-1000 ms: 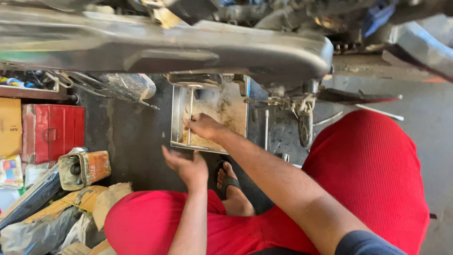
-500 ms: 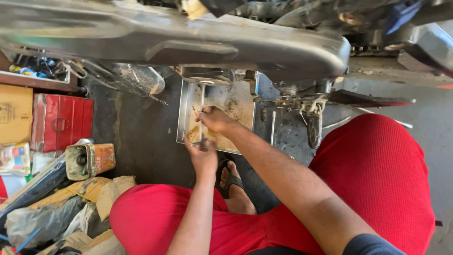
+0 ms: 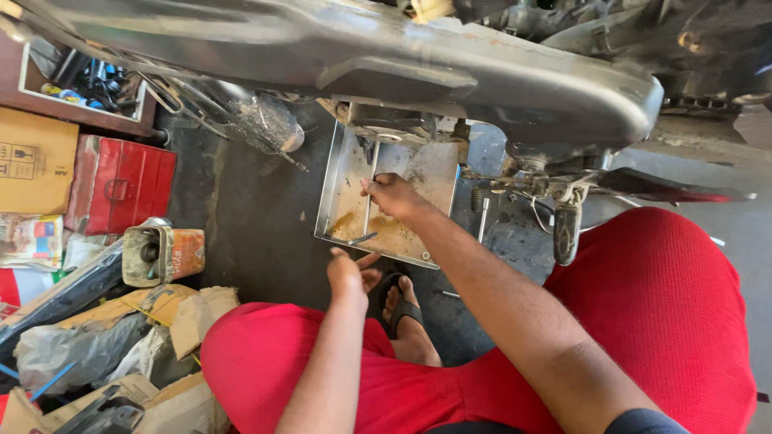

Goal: The person is working on the underside of a motorcycle, using a T-handle wrench and pliers to adjust and tighten components near the engine and chain area. The person removes a bolt and places it in a metal tray, then continues to manipulate parts of the motorcycle's undercarriage.

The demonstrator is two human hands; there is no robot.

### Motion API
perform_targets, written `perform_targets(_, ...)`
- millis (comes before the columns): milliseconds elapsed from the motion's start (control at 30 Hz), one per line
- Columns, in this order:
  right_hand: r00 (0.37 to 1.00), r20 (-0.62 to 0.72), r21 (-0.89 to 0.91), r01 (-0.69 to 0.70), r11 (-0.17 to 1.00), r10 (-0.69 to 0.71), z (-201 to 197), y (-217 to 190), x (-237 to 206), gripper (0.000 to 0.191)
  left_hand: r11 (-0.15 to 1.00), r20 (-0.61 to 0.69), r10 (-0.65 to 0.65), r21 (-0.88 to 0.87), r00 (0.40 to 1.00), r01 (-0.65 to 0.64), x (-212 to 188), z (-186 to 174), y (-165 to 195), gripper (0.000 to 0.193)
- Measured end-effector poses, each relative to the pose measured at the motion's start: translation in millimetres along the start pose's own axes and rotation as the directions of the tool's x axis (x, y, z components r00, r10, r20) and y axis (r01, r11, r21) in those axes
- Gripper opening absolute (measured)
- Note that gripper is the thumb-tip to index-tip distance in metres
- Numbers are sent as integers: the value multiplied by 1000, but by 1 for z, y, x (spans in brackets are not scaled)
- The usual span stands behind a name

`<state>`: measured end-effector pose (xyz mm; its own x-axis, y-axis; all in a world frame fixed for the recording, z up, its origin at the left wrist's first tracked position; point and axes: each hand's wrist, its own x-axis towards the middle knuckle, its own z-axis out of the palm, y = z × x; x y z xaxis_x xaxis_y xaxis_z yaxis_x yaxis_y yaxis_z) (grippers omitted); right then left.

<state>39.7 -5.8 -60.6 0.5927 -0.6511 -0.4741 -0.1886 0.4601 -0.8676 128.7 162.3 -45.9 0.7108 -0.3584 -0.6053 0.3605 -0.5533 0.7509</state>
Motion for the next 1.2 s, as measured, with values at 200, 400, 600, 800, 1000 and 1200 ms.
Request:
perform_targets(200, 999, 35, 72, 8, 997, -11, 2, 2, 4, 42, 553, 94, 766, 409, 636, -726, -17, 12, -14, 80)
perform_targets(400, 996, 80, 259, 18, 966, -40, 4, 3, 9, 38, 955, 341, -148, -195, 928, 224, 29, 0, -17, 74)
perform_targets(600, 996, 8, 199, -92, 976, 93, 7, -5, 5, 31, 968, 174, 160, -218, 972, -121, 28, 8, -22, 55)
perform_targets(800, 947, 316, 569, -149, 809, -48, 1, -11, -3, 27, 962, -72, 0, -273, 997, -20, 4, -17, 34, 37)
perform_targets(1000, 993, 117, 424, -51, 904, 1, 5, 8, 4, 23, 803, -14, 589, -105, 808, -587, 24, -54, 139, 46)
perform_targets(1200, 999, 37, 382, -25, 924, 11, 10, 19, 8, 31, 834, 187, 463, 239, 866, -497, 83, -20, 184, 43)
